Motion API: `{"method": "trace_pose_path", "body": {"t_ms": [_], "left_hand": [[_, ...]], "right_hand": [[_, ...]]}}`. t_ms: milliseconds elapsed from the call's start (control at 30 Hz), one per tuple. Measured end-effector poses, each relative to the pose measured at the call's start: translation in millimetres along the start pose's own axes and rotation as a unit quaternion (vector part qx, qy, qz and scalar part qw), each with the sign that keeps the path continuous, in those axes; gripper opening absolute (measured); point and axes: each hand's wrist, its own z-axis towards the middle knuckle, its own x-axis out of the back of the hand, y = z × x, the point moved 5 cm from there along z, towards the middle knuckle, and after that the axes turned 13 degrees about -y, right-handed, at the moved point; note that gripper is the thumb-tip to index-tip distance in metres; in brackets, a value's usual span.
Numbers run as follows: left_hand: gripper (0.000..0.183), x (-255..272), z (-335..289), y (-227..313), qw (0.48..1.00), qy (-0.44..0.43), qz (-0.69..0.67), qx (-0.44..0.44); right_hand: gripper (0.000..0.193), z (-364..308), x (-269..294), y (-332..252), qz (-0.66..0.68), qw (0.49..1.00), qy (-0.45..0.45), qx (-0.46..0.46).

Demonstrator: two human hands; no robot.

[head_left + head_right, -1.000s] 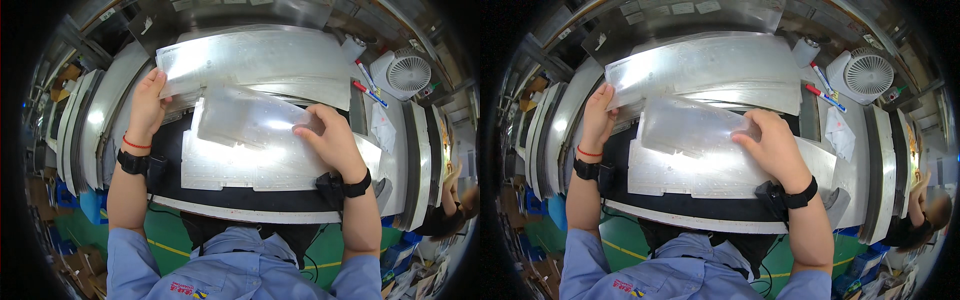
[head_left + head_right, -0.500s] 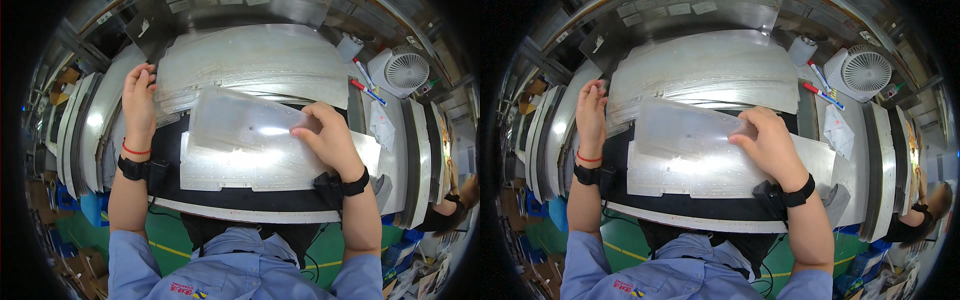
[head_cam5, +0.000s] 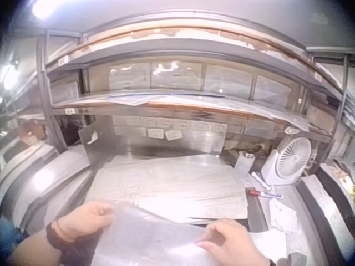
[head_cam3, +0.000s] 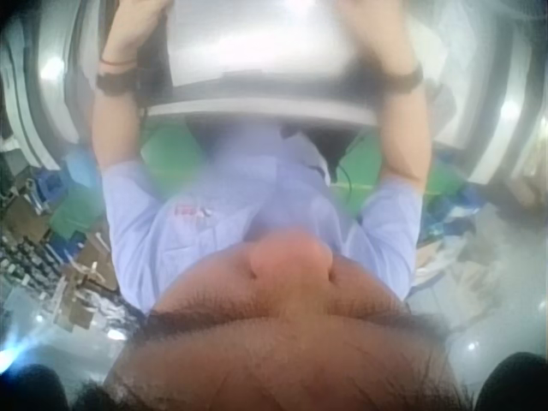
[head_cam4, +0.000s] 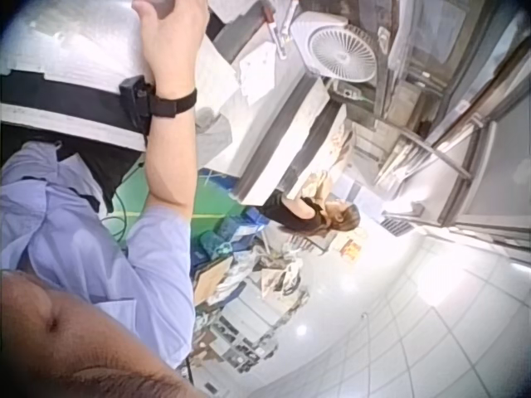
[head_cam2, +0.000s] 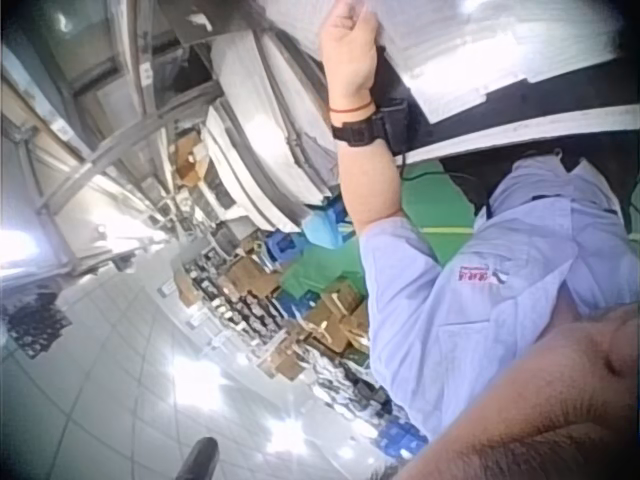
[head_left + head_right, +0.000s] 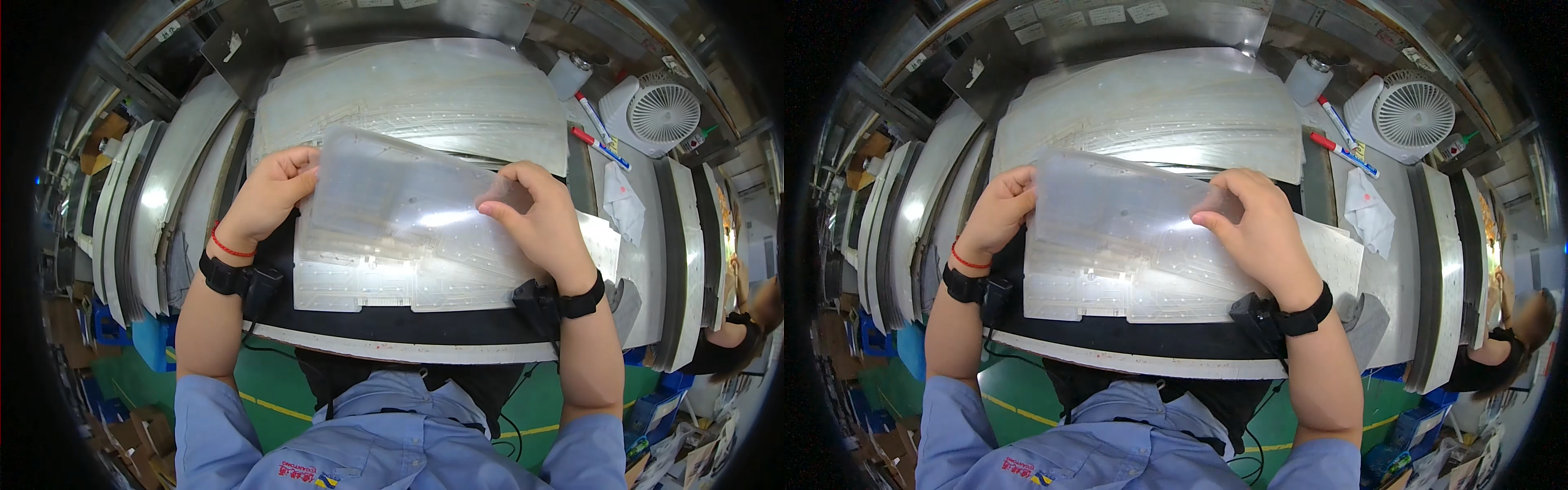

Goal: Manually sorting and stacking translucent plastic electronic components or keyboard layers.

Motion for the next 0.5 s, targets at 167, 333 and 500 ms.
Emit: {"method": "trace_pose_path", "body": {"t_ms": [167,333,500], "left_hand": [[0.031,2,2,-2,1.000,0.020,0.008,0.002],[0.036,2,2,-3,0.999,0.039,0.001,-0.013],[0.044,-11,3,11,0.996,0.031,-0.084,-0.015]], "right_hand": [[0.038,-1,1,-1,-0.013,1.000,0.017,0.001],[0.037,0,2,-3,-0.014,1.000,0.017,0.008],[0.037,-1,3,0,-0.007,0.999,0.038,-0.002]]}}
